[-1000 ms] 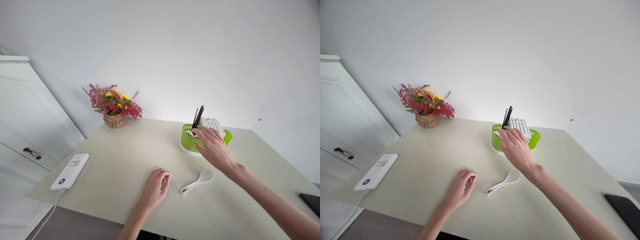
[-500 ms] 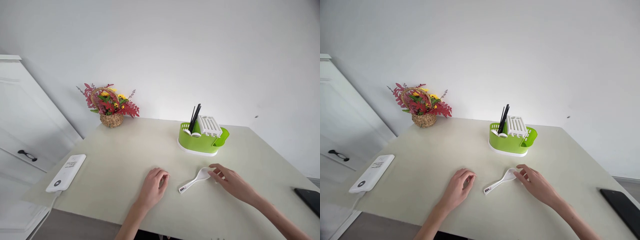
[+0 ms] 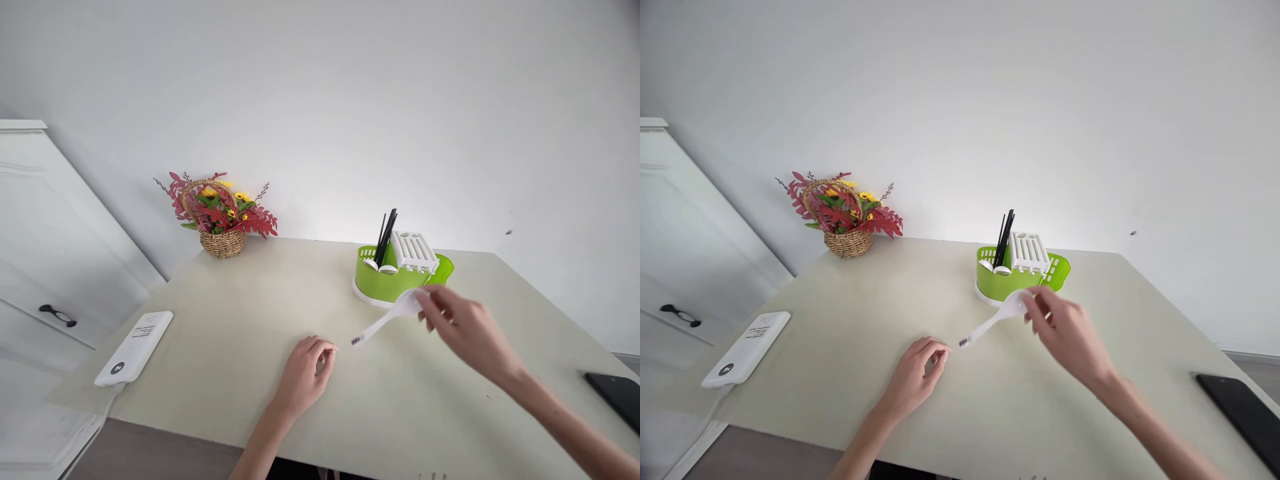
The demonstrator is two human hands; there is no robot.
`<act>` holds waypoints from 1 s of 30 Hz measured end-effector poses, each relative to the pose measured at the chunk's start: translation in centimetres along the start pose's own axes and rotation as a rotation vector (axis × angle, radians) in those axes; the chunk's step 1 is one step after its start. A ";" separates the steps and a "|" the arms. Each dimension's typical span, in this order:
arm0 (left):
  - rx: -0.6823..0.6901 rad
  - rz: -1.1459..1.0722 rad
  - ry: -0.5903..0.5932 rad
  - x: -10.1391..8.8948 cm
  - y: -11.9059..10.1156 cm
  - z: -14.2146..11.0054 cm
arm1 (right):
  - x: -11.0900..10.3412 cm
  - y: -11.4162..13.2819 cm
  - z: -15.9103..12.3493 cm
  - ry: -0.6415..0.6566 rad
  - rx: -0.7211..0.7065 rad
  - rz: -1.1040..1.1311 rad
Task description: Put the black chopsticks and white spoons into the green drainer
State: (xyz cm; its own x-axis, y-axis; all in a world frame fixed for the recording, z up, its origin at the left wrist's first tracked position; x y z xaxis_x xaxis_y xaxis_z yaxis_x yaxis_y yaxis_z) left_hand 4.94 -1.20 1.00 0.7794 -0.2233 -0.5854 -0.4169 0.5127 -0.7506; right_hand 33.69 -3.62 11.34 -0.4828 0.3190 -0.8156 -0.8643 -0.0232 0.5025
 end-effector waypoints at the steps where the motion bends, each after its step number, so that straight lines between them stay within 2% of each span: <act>1: 0.005 0.001 -0.002 0.0 0.0 0.0 | -2.2 0.9 0.7 -0.122 -0.014 -0.055; 3: 0.010 0.004 -0.008 -0.1 -0.1 0.0 | -6.1 2.7 2.0 -0.359 -0.043 -0.179; 5: 0.010 0.010 -0.011 -0.2 -0.1 -0.1 | -8.9 4.1 3.2 -0.549 -0.063 -0.300; 7: 0.014 0.013 -0.009 -0.1 0.0 -0.1 | -10.2 5.2 4.7 -0.657 -0.090 -0.409; 9: 0.020 0.014 -0.005 -0.1 0.0 -0.1 | -10.0 5.9 6.3 -0.661 -0.124 -0.505; 14: 0.016 0.008 -0.003 -0.1 0.0 -0.3 | -5.8 6.9 10.5 -0.395 -0.182 -0.715; 20: 0.024 0.000 -0.005 -0.1 0.0 -0.3 | -0.6 8.2 12.9 -0.076 -0.303 -0.922; 30: 0.036 0.011 -0.008 0.0 0.1 -0.4 | 3.5 9.9 13.6 0.136 -0.393 -0.946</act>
Point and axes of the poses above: each hand's wrist, its own z-axis towards the middle knuckle, its own x-axis out of the palm, y = z × x, the point moved 4 cm from there along z, towards the middle knuckle, and after that the axes turned 10 degrees about -z, right-handed, at the moved point
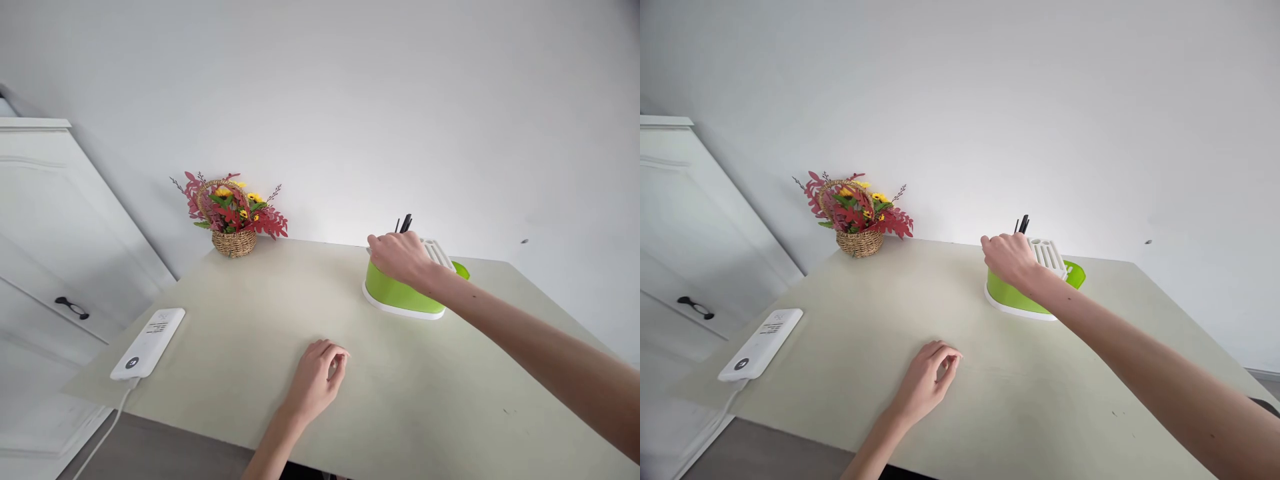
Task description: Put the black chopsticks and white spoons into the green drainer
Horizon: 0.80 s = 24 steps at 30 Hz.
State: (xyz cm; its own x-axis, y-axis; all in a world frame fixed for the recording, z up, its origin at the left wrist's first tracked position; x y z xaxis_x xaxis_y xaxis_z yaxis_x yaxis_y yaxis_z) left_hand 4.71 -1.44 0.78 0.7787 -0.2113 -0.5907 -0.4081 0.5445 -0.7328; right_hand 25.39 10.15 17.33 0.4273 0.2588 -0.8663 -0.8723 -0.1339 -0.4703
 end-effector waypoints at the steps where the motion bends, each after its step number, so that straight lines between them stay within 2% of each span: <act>1: 0.000 0.000 0.002 0.0 0.0 0.0 | 0.1 0.2 0.1 0.010 -0.005 0.003; 10: 0.004 0.012 0.004 0.1 0.1 0.0 | 1.4 0.9 -0.3 0.057 0.010 0.037; 18: 0.001 0.014 0.008 0.1 0.2 0.1 | 1.6 -0.3 -1.4 0.021 0.055 0.103; 20: 0.006 0.011 0.004 0.1 0.2 0.1 | 1.2 -0.8 -2.5 -0.076 0.092 0.156; 22: 0.011 0.007 0.000 0.1 0.2 0.0 | 0.5 -1.0 -4.4 -0.257 0.107 0.266; 24: 0.009 0.009 -0.003 0.1 0.2 0.0 | 0.0 -0.7 -6.9 -0.434 0.042 0.398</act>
Point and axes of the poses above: each hand's wrist, its own z-axis towards the middle knuckle, its own x-axis out of the palm, y = z × x, the point moved 4 cm from there along z, towards the middle knuckle, and after that the axes turned 10 degrees about -z, right-handed, at the moved point
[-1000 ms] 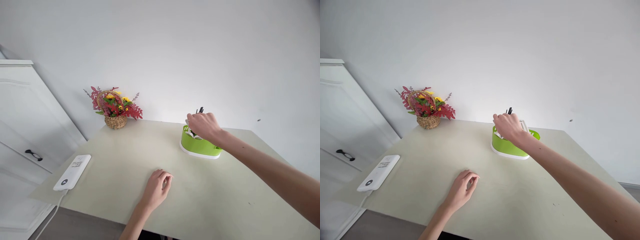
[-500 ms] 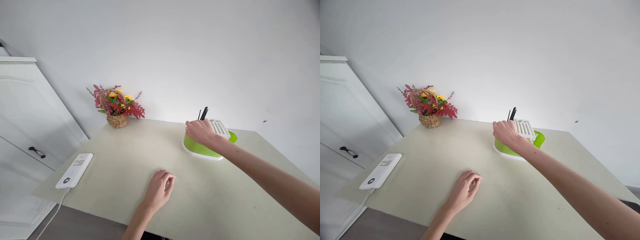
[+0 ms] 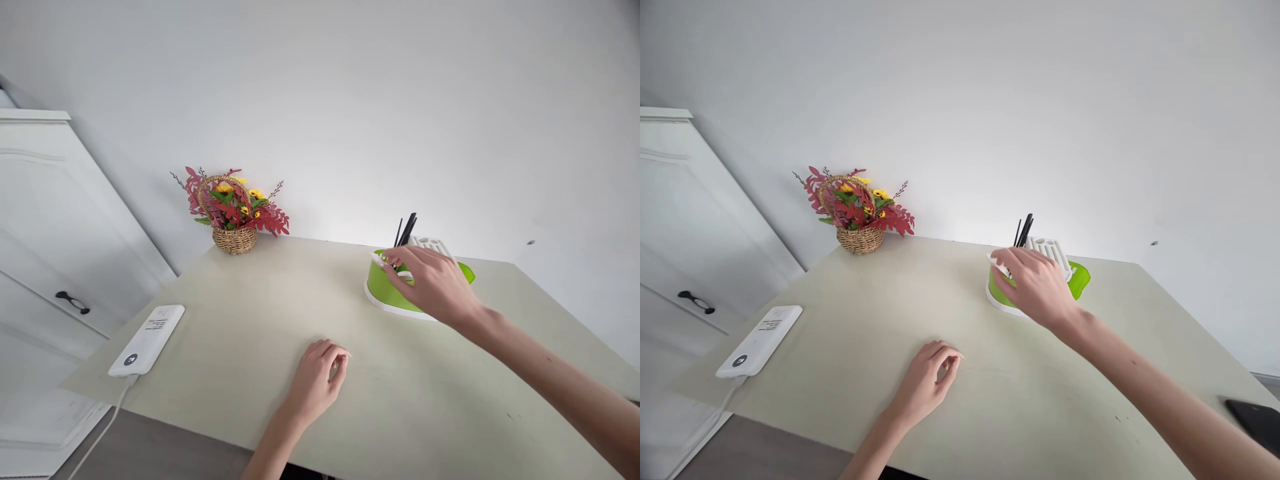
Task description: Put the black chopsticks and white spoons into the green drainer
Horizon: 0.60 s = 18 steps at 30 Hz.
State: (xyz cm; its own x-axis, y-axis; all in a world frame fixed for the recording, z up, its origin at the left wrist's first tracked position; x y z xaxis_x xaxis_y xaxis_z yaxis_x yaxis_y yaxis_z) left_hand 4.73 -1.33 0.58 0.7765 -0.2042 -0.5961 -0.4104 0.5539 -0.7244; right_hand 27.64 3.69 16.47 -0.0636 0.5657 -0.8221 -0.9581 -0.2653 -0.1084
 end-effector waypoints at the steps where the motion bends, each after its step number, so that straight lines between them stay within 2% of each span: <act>1: -0.003 0.002 -0.002 0.0 0.0 0.0 | -0.4 0.3 -1.2 -0.034 -0.053 0.062; 4: -0.015 0.009 0.003 0.0 0.0 0.0 | -0.5 0.8 -5.2 -0.036 -0.128 0.161; 7: -0.021 0.010 0.011 0.0 0.0 0.1 | 1.3 0.1 -9.3 0.086 -0.074 0.200; 10: -0.019 0.005 0.012 0.0 -0.1 0.2 | 4.2 -1.6 -13.5 0.249 0.056 0.232; 13: -0.027 -0.005 0.015 0.0 -0.2 0.3 | 6.7 -3.6 -17.1 0.320 0.283 0.259; 15: -0.032 -0.011 0.019 0.0 -0.2 0.3 | 7.6 -4.6 -18.5 0.247 0.413 0.212; 18: -0.044 -0.012 0.025 0.0 -0.2 0.4 | 8.1 -5.5 -18.4 0.034 0.464 0.057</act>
Point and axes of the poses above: each hand's wrist, its own z-axis towards the middle knuckle, its own x-axis out of the palm, y = z × x, the point moved 4 cm from there along z, towards the middle knuckle, and after that the axes turned 10 degrees about -z, right-handed, at the moved point
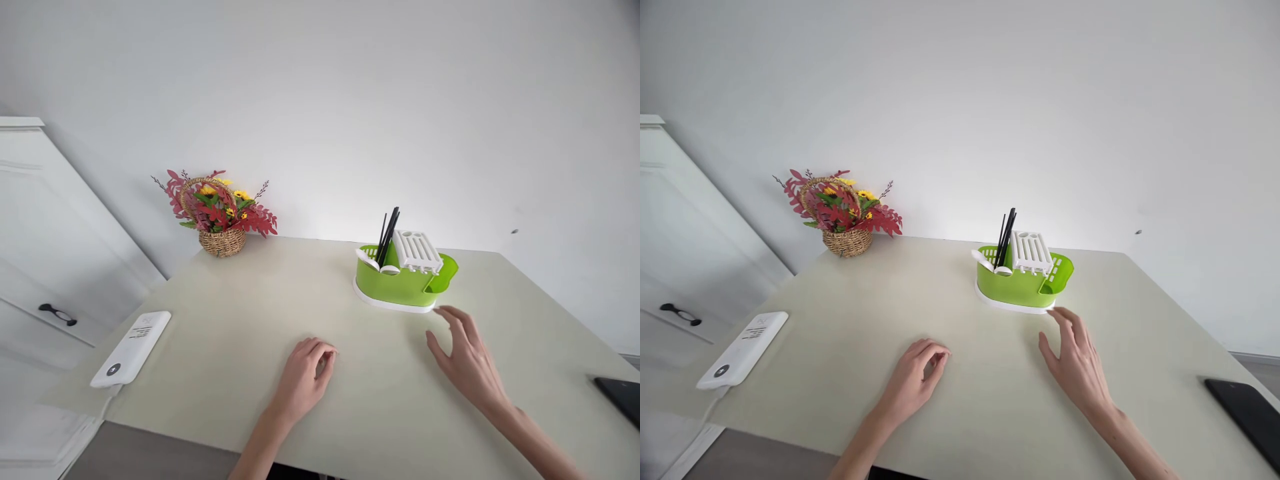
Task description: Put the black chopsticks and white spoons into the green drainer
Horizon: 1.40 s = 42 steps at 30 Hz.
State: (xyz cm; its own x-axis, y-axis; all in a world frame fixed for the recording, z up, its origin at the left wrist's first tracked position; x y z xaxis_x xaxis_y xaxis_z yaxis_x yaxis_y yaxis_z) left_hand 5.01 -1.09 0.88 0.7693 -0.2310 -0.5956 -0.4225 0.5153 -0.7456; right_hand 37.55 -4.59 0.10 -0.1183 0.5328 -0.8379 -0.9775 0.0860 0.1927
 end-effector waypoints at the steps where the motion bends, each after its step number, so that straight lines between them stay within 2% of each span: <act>1: -0.006 0.000 0.003 0.0 0.0 0.0 | 0.2 0.0 0.6 -0.062 -0.008 -0.035; 3: -0.016 0.003 0.005 0.0 0.0 0.1 | 0.8 0.1 2.0 -0.111 -0.023 -0.093; 7: -0.028 -0.006 0.007 -0.1 -0.1 0.3 | 2.5 -0.2 4.5 -0.045 -0.035 -0.180; 12: -0.051 -0.015 0.002 -0.1 -0.2 0.4 | 3.3 -1.5 5.5 -0.042 0.010 -0.235; 20: -0.095 -0.019 0.010 -0.3 -0.7 0.3 | 3.5 -7.3 7.4 -0.001 0.066 -0.223; 26: -0.114 -0.027 0.018 -0.4 -0.6 0.4 | 2.8 -11.6 8.2 0.115 0.152 -0.225; 31: -0.099 -0.022 0.027 -0.2 -0.4 0.4 | 2.2 -13.8 8.7 0.164 0.234 -0.223; 35: -0.100 -0.018 0.022 -0.2 -0.5 0.4 | 2.4 -13.0 7.5 0.126 0.327 -0.150; 39: -0.088 -0.029 0.032 -0.1 -0.3 0.4 | 4.3 -10.4 4.3 0.185 0.516 -0.060; 42: -0.082 -0.076 0.041 -0.2 0.4 1.1 | 6.1 -7.4 2.6 0.219 0.415 -0.032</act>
State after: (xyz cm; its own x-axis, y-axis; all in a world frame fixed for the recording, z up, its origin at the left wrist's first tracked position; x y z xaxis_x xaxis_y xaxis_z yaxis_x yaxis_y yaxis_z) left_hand 5.21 0.06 1.06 0.7812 -0.3016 -0.5466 -0.4026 0.4258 -0.8103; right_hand 44.56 0.25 -5.11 -0.1674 0.3378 -0.9262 -0.8340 0.4525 0.3158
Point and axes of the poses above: each hand's wrist, its own z-axis towards the middle knuckle, its own x-axis out of the palm, y = z × x, the point moved 4 cm from there along z, towards the middle knuckle, and after that the axes turned 10 degrees about -z, right-handed, at the moved point
